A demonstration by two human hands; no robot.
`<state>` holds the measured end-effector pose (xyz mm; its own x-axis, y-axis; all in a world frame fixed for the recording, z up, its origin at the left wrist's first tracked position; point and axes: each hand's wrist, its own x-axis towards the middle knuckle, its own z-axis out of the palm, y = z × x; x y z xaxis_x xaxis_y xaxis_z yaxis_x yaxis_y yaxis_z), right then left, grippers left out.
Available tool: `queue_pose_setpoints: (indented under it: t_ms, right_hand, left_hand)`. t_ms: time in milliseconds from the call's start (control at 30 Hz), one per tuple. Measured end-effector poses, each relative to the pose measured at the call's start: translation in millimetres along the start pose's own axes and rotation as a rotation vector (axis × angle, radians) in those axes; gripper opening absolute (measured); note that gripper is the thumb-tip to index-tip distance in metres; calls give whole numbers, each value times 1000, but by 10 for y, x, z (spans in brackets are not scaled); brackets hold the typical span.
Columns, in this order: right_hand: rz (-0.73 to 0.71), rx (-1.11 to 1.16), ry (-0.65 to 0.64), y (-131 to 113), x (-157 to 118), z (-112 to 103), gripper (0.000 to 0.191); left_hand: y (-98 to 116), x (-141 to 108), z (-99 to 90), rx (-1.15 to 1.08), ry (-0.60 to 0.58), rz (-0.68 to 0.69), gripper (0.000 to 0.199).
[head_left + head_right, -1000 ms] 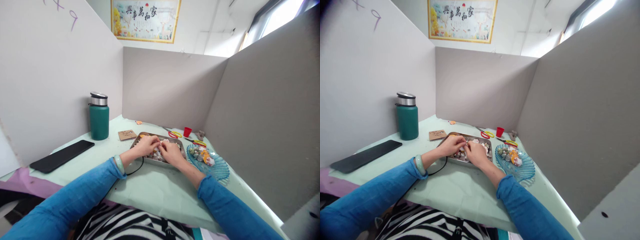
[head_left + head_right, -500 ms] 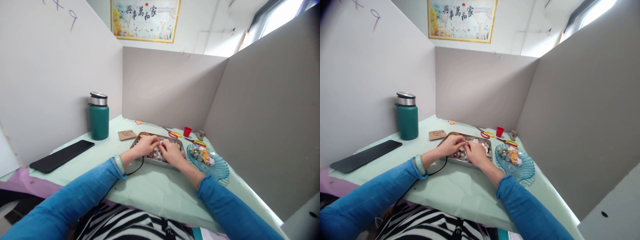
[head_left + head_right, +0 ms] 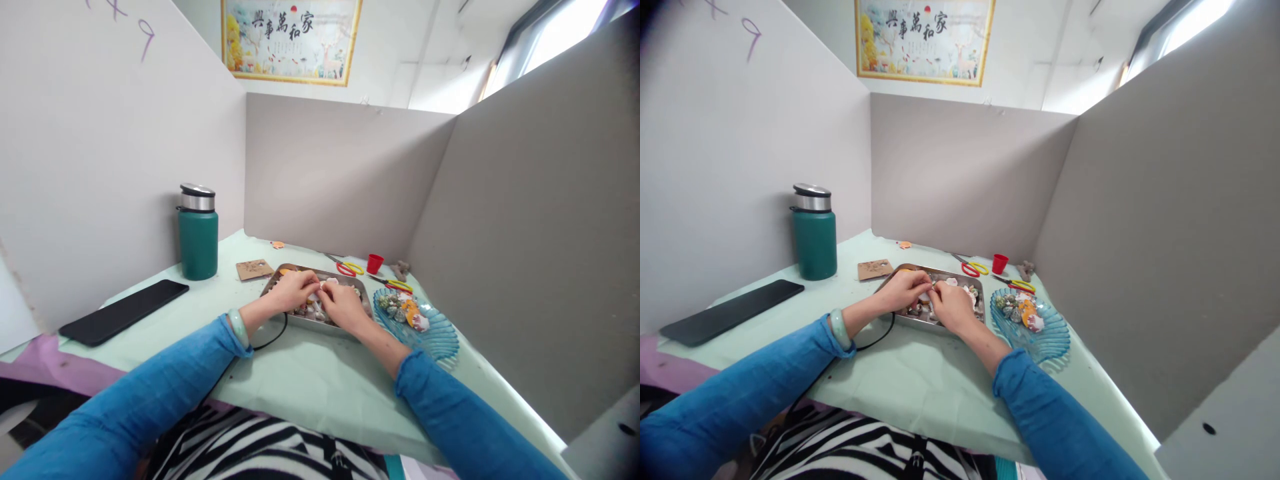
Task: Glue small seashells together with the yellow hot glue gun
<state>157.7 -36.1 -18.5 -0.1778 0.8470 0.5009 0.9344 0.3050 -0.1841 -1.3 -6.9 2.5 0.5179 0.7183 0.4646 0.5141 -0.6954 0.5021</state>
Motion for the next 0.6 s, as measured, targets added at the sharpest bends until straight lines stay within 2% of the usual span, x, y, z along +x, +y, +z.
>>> queue_pose_setpoints:
  t_ms: [600]
  right_hand:
    - [-4, 18, -3, -20, -7, -34, 36]
  left_hand:
    - [3, -6, -2, -17, -6, 0, 25]
